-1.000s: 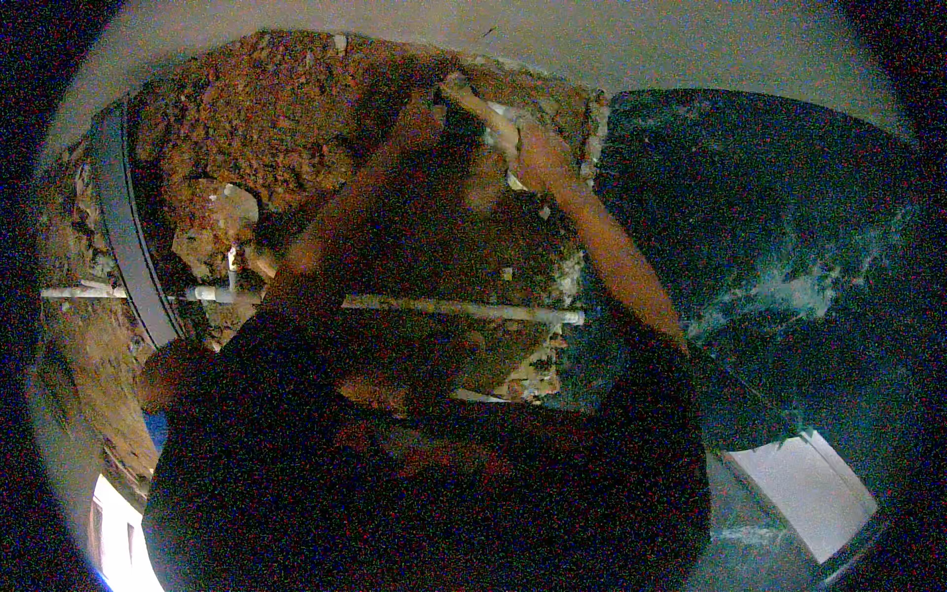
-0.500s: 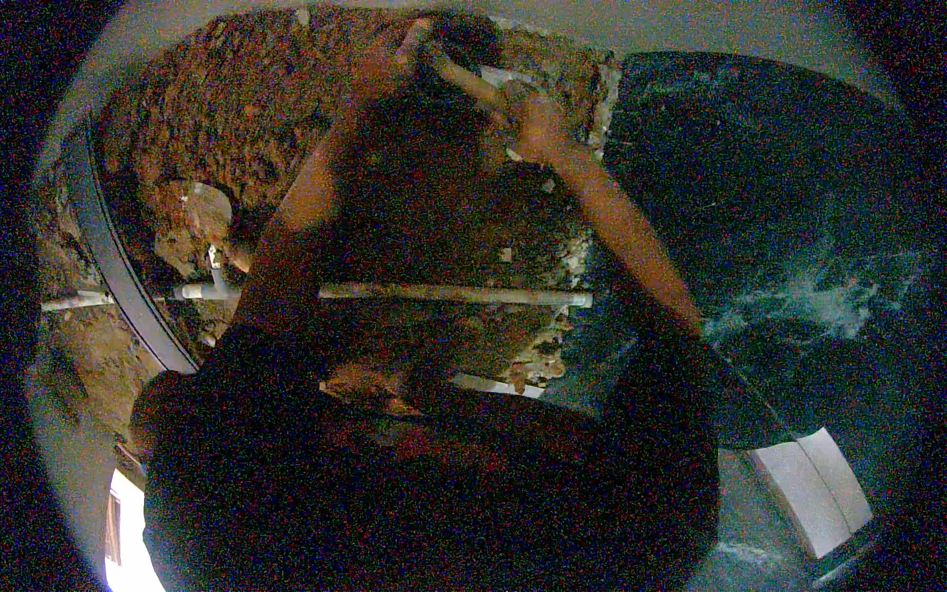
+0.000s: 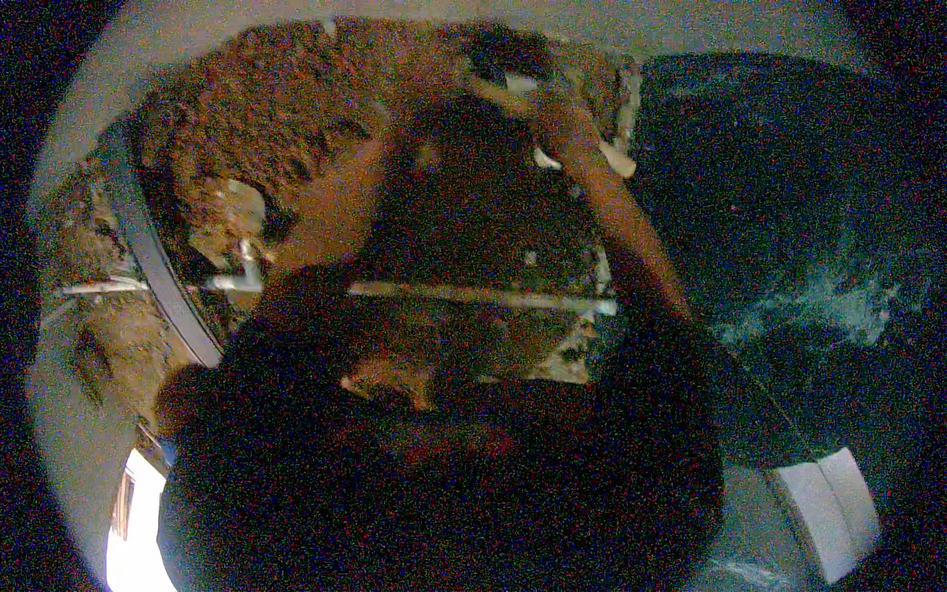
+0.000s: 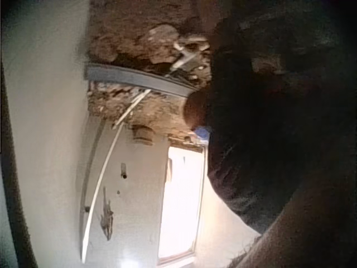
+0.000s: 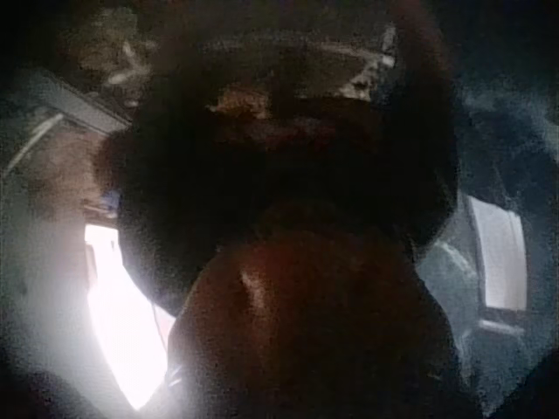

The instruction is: The person positions a long black drain frame into a channel in the dirt, then adjusts a PVC pipe elbow and connects it to a vertical pipe section using a hammer and by hand.

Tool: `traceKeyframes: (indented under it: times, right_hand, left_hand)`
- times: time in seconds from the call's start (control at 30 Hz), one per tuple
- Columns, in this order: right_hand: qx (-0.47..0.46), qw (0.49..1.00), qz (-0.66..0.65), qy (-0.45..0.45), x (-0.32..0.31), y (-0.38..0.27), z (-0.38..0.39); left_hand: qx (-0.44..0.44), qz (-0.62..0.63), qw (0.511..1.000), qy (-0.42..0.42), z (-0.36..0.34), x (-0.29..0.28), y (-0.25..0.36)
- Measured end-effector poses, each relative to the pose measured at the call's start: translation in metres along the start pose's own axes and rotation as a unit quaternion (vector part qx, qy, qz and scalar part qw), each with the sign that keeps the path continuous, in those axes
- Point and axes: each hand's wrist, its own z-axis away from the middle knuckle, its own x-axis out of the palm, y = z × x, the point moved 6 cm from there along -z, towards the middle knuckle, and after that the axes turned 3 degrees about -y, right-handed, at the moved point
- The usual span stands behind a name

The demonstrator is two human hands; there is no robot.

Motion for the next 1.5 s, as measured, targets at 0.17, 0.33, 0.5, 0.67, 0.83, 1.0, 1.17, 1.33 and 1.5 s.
traceKeyframes:
  times: [0.17,0.33,0.5,0.67,0.83,1.0,1.17,1.33,1.5]
  right_hand:
    - [0.035,0.991,-0.011,-0.127,-0.039,-0.022,-0.026]
    - [0.006,0.996,0.01,-0.092,-0.012,-0.022,-0.009]
    - [-0.106,0.99,0.076,0.047,-0.042,-0.034,-0.035]
    - [-0.098,0.992,0.06,0.045,-0.058,-0.026,-0.011]
    - [-0.001,0.997,0.072,-0.028,-0.026,-0.007,-0.006]
    - [0.042,0.995,0.035,-0.085,-0.051,-0.017,-0.018]
    - [-0.001,1.0,-0.003,-0.011,-0.063,-0.029,-0.008]
    - [-0.008,0.998,-0.031,0.06,-0.057,-0.029,0.005]
    - [0.045,0.997,-0.057,-0.026,-0.054,-0.024,-0.005]
  left_hand:
    - [0.054,0.025,0.998,0.036,0.009,0.039,-0.056]
    - [0.044,0.053,0.996,-0.064,0.007,0.003,-0.022]
    - [0.197,-0.175,0.943,0.204,0.038,0.06,-0.076]
    - [0.039,0.156,0.984,0.072,0.017,0.038,-0.07]
    - [-0.079,0.336,0.938,-0.041,0.02,0.057,-0.073]
    - [0.148,0.255,0.949,0.111,0.02,0.063,-0.114]
    - [-0.234,0.608,0.759,-0.021,0.025,0.079,-0.111]
    - [-0.397,0.453,0.798,-0.037,0.044,0.022,-0.042]
    - [-0.308,0.562,0.764,-0.073,0.038,0.035,-0.053]
